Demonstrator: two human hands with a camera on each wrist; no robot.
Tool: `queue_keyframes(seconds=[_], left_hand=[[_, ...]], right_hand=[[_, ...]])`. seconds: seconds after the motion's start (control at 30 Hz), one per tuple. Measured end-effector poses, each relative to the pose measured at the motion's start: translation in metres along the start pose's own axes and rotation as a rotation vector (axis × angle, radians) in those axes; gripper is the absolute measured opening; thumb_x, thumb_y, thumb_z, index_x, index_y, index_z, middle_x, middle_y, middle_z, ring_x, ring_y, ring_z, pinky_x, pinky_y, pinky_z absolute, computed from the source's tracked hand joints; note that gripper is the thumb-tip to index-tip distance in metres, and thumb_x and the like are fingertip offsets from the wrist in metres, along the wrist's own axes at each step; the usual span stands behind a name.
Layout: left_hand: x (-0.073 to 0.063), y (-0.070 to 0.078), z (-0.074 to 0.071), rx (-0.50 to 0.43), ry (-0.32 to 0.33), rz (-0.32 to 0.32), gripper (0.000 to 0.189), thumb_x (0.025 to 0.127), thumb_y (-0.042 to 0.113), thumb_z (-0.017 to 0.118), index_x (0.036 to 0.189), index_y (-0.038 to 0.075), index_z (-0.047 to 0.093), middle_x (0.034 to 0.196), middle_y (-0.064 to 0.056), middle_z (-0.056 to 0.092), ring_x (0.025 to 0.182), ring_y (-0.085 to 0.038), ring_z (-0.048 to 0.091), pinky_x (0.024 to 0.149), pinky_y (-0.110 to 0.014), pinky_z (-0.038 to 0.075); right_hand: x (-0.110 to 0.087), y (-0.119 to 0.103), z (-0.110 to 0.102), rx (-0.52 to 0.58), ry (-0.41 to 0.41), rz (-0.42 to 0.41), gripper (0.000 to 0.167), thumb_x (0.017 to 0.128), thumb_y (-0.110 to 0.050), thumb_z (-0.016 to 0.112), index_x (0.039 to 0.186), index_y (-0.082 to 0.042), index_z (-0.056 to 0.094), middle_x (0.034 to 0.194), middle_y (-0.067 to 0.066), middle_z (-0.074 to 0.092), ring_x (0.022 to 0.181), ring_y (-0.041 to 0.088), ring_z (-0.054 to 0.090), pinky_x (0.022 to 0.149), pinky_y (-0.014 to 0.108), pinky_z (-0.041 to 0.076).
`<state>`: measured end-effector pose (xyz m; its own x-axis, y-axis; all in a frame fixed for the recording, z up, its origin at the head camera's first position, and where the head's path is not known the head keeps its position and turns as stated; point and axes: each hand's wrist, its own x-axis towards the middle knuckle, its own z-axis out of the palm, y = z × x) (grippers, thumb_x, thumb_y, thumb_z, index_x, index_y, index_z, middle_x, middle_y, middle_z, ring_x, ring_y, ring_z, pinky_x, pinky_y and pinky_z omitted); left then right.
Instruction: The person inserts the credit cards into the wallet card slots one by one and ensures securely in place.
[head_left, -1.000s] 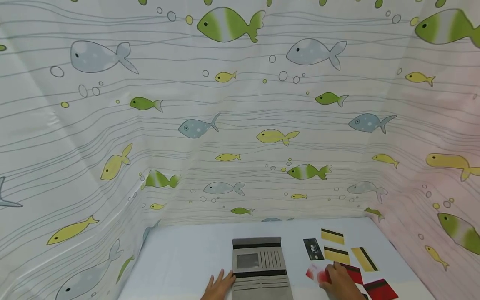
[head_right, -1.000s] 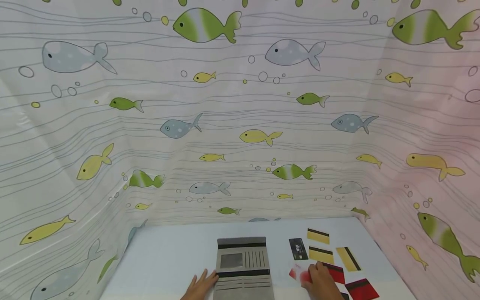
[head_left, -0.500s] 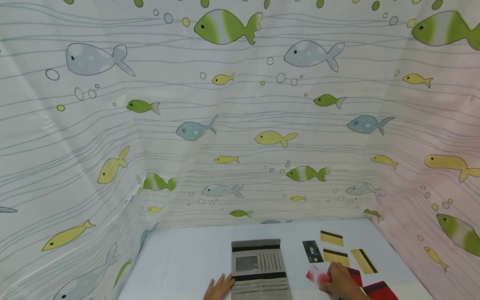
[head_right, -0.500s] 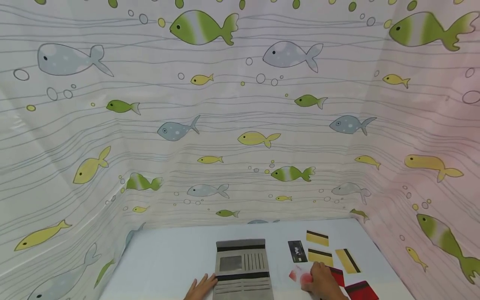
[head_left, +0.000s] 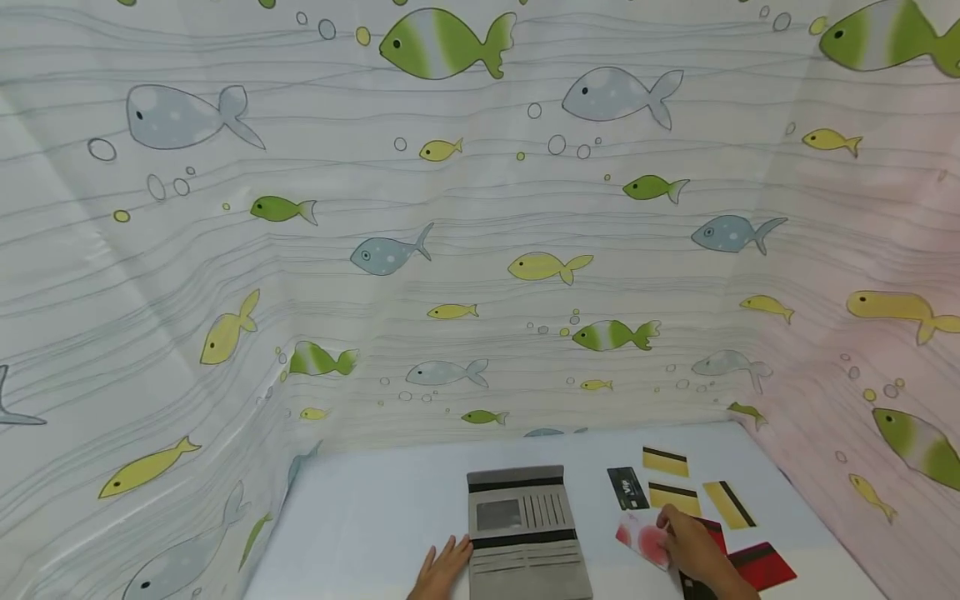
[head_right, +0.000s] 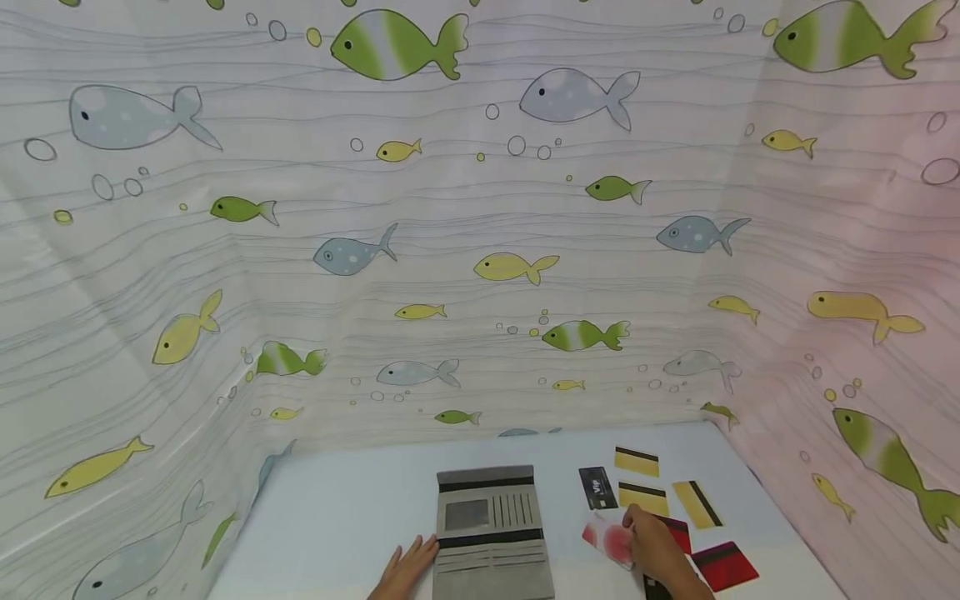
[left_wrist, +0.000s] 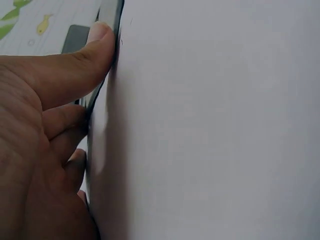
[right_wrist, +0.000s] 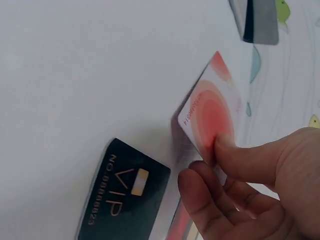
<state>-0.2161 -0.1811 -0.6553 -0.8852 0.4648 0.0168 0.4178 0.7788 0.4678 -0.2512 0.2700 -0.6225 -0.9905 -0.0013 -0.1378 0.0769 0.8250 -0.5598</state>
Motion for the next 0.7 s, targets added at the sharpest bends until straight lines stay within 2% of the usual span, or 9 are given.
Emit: queue_keyframes(seconds=[0.07, 0.17, 0.3, 0.37, 0.57, 0.7], left_hand=[[0.000, 0.000, 0.001, -0.008, 0.025, 0.012, 0.085, 0.089, 0.064, 0.061, 0.147, 0.003, 0.048, 0.154, -0.011, 0.048, 0.142, -0.037, 0.042, 0.108, -0.068, 0.030], [0.000, 0.001, 0.001, -0.023, 0.058, 0.045, 0.085, 0.087, 0.058, 0.067, 0.146, 0.000, 0.048, 0.151, -0.017, 0.050, 0.139, -0.044, 0.044, 0.104, -0.071, 0.031], [0.001, 0.004, -0.001, -0.089, 0.042, 0.034, 0.092, 0.080, 0.059, 0.069, 0.148, 0.002, 0.045, 0.153, -0.017, 0.046, 0.142, -0.044, 0.039, 0.109, -0.071, 0.025], [0.002, 0.006, -0.004, -0.134, 0.029, 0.016, 0.096, 0.076, 0.059, 0.069, 0.150, 0.004, 0.043, 0.155, -0.017, 0.044, 0.144, -0.044, 0.036, 0.111, -0.071, 0.020], [0.000, 0.007, -0.006, -0.179, 0.037, -0.005, 0.097, 0.074, 0.054, 0.073, 0.151, 0.004, 0.041, 0.158, -0.016, 0.039, 0.146, -0.046, 0.031, 0.114, -0.071, 0.013], [-0.002, 0.006, -0.005, -0.181, 0.052, -0.004, 0.096, 0.074, 0.053, 0.076, 0.151, 0.005, 0.042, 0.159, -0.015, 0.039, 0.146, -0.046, 0.031, 0.114, -0.071, 0.013]], right_hand=[[-0.001, -0.001, -0.005, 0.008, 0.020, -0.038, 0.015, 0.087, 0.005, 0.067, 0.094, -0.006, 0.059, 0.080, 0.002, 0.059, 0.073, 0.016, 0.053, 0.064, 0.032, 0.049], [-0.002, -0.004, -0.013, 0.071, 0.011, -0.021, 0.010, 0.090, 0.003, 0.064, 0.095, -0.005, 0.063, 0.080, 0.001, 0.060, 0.071, 0.015, 0.054, 0.060, 0.029, 0.050], [-0.001, -0.012, -0.024, 0.194, 0.010, 0.023, 0.006, 0.093, 0.000, 0.063, 0.098, -0.002, 0.066, 0.078, 0.002, 0.062, 0.067, 0.015, 0.058, 0.057, 0.028, 0.054], [0.001, -0.018, -0.025, 0.235, 0.016, 0.011, 0.005, 0.093, -0.001, 0.064, 0.098, -0.001, 0.066, 0.077, 0.003, 0.063, 0.067, 0.015, 0.059, 0.058, 0.028, 0.055], [0.008, -0.045, -0.014, 0.304, 0.012, -0.041, 0.004, 0.093, -0.005, 0.066, 0.097, -0.004, 0.067, 0.080, 0.003, 0.064, 0.069, 0.015, 0.060, 0.060, 0.027, 0.057], [0.012, -0.068, -0.002, 0.323, -0.006, -0.089, 0.004, 0.093, -0.005, 0.067, 0.097, -0.007, 0.067, 0.082, 0.003, 0.064, 0.068, 0.014, 0.060, 0.060, 0.025, 0.057]])
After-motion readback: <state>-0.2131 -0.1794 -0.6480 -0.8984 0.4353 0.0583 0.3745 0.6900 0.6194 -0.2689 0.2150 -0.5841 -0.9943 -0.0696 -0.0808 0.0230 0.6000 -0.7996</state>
